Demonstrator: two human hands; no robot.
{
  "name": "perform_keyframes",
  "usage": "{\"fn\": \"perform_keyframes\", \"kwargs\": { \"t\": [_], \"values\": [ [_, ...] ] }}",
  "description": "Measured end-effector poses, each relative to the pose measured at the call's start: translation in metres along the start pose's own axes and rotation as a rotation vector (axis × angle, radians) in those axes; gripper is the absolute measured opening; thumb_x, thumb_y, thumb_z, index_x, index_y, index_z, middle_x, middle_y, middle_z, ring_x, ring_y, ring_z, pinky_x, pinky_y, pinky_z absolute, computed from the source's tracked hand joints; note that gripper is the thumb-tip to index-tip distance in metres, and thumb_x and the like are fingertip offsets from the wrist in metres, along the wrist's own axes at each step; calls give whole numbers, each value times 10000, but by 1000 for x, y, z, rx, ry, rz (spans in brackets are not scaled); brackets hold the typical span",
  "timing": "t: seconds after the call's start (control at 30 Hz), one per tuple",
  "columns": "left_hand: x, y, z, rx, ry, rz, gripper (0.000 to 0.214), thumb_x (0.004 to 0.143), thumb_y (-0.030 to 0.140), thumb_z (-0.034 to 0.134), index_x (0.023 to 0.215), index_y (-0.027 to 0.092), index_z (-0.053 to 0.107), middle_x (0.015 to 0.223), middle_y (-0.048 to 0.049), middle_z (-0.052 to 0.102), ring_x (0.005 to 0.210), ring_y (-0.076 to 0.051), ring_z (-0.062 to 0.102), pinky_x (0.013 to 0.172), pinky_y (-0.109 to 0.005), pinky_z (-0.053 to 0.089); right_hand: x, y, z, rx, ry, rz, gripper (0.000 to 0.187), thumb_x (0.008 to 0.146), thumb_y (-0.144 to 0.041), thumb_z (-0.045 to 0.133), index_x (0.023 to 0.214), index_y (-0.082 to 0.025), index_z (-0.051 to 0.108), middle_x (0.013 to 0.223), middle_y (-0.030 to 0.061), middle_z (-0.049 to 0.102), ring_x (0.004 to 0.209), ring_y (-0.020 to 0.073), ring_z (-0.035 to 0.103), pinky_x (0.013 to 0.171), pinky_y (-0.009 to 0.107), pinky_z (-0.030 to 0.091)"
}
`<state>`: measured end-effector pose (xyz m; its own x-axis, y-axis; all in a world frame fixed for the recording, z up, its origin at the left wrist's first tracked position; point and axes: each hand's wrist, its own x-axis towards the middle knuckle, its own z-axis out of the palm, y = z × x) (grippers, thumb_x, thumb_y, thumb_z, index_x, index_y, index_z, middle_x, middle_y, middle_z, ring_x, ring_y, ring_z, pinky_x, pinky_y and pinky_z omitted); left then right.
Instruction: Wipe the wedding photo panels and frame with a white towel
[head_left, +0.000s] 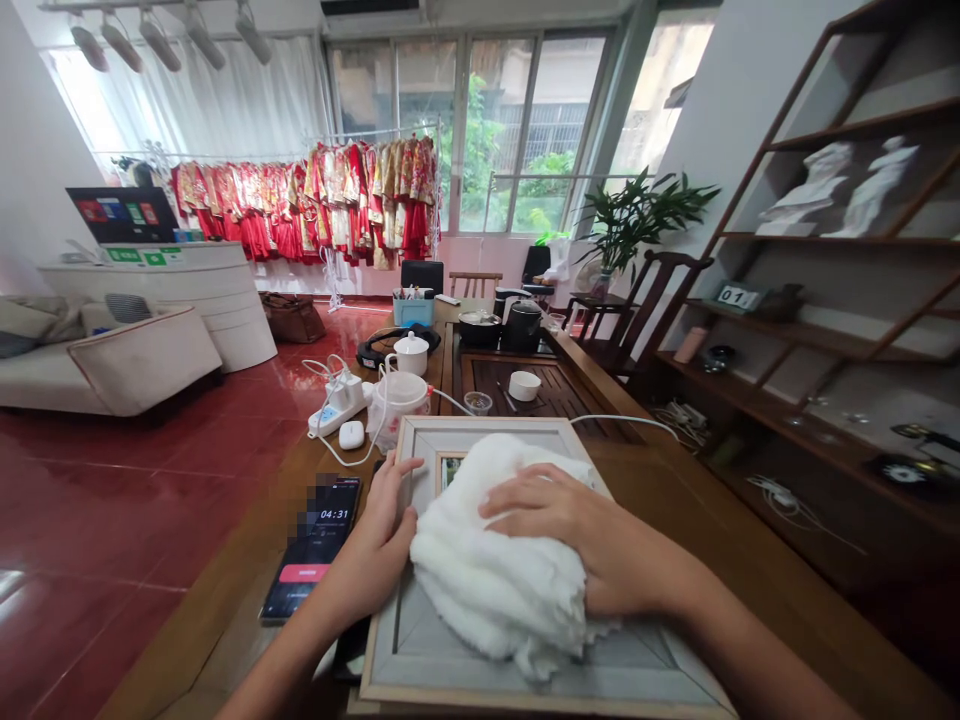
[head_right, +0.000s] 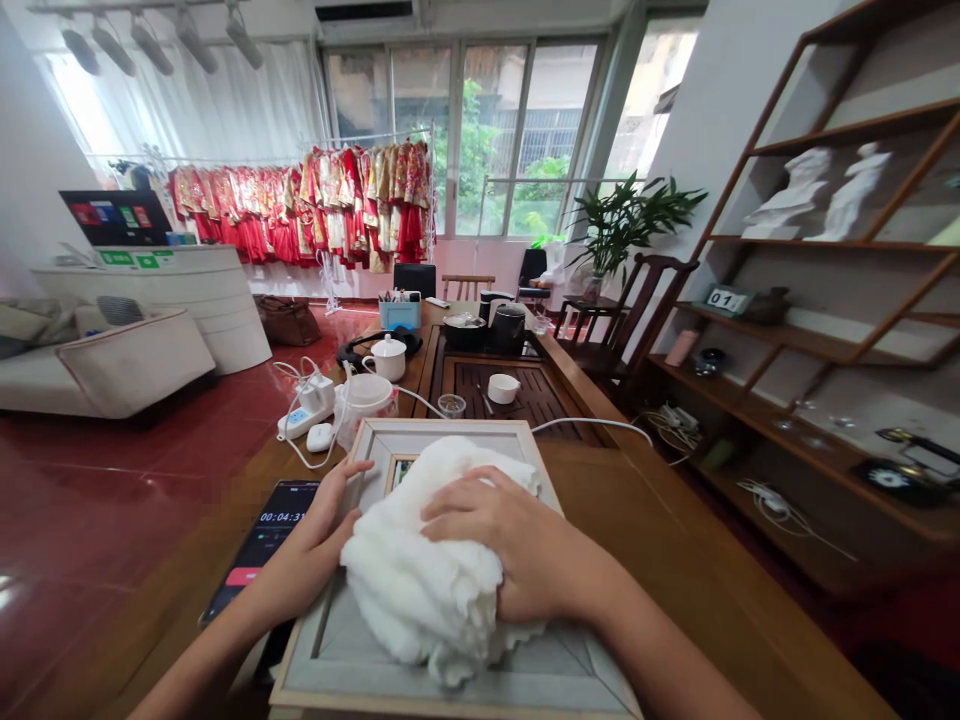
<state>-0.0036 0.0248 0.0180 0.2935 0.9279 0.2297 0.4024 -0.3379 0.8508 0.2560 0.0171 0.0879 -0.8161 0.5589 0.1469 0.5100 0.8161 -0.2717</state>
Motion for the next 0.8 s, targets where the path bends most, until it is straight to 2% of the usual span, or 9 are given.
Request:
{"fn": "perform_keyframes", "kwargs": {
  "t": [0.2,0.3,0.43,0.5,0.67,0.73,0.8],
  "values": [
    [0,-1,0,22,6,8,461,904,169,375,1357,239,341,1529,-72,203,1439,-222,75,1162,-491,59,-6,27,-1,-143,144,165,505,699,-222,617,1202,-241,581,1247,65,592,1171,260,502,1024,456,279],
    [0,-1,1,13,12,14,460,902,173,389,1356,241,349,1528,-77,207,1438,-230,85,1160,-493,71,-3,17,2,-102,125,114,508,677,-234,635,1183,-238,585,1253,69,588,1165,262,508,1036,459,264],
    [0,1,1,-14,10,22,436,912,178,384,1342,243,362,1523,-78,215,1437,-229,85,1158,-495,91,2,-2,1,35,-4,-27,491,688,-281,655,1173,-260,581,1263,39,584,1182,235,509,1073,425,229],
    [1,1,1,-9,6,19,433,915,174,376,1342,244,359,1519,-75,220,1436,-222,89,1159,-493,89,1,1,0,28,-10,-9,481,702,-275,646,1179,-260,581,1265,40,585,1188,232,506,1073,424,234],
    [1,-1,1,26,-1,12,465,911,153,357,1364,258,331,1533,-58,189,1439,-207,67,1162,-483,63,-5,22,-1,-134,121,177,517,695,-203,612,1209,-244,574,1278,71,575,1197,266,487,1031,468,283],
    [1,-2,1,27,-3,12,469,910,150,356,1365,259,328,1537,-56,178,1439,-205,64,1163,-481,62,-5,17,0,-129,127,171,524,685,-206,618,1206,-246,575,1286,71,568,1197,268,486,1034,473,279],
    [1,-1,0,21,-1,20,457,912,155,358,1358,253,337,1530,-60,194,1438,-204,76,1164,-477,69,-3,6,2,-64,81,97,521,676,-237,639,1194,-251,580,1287,62,568,1192,258,494,1055,461,259]
  ]
}}
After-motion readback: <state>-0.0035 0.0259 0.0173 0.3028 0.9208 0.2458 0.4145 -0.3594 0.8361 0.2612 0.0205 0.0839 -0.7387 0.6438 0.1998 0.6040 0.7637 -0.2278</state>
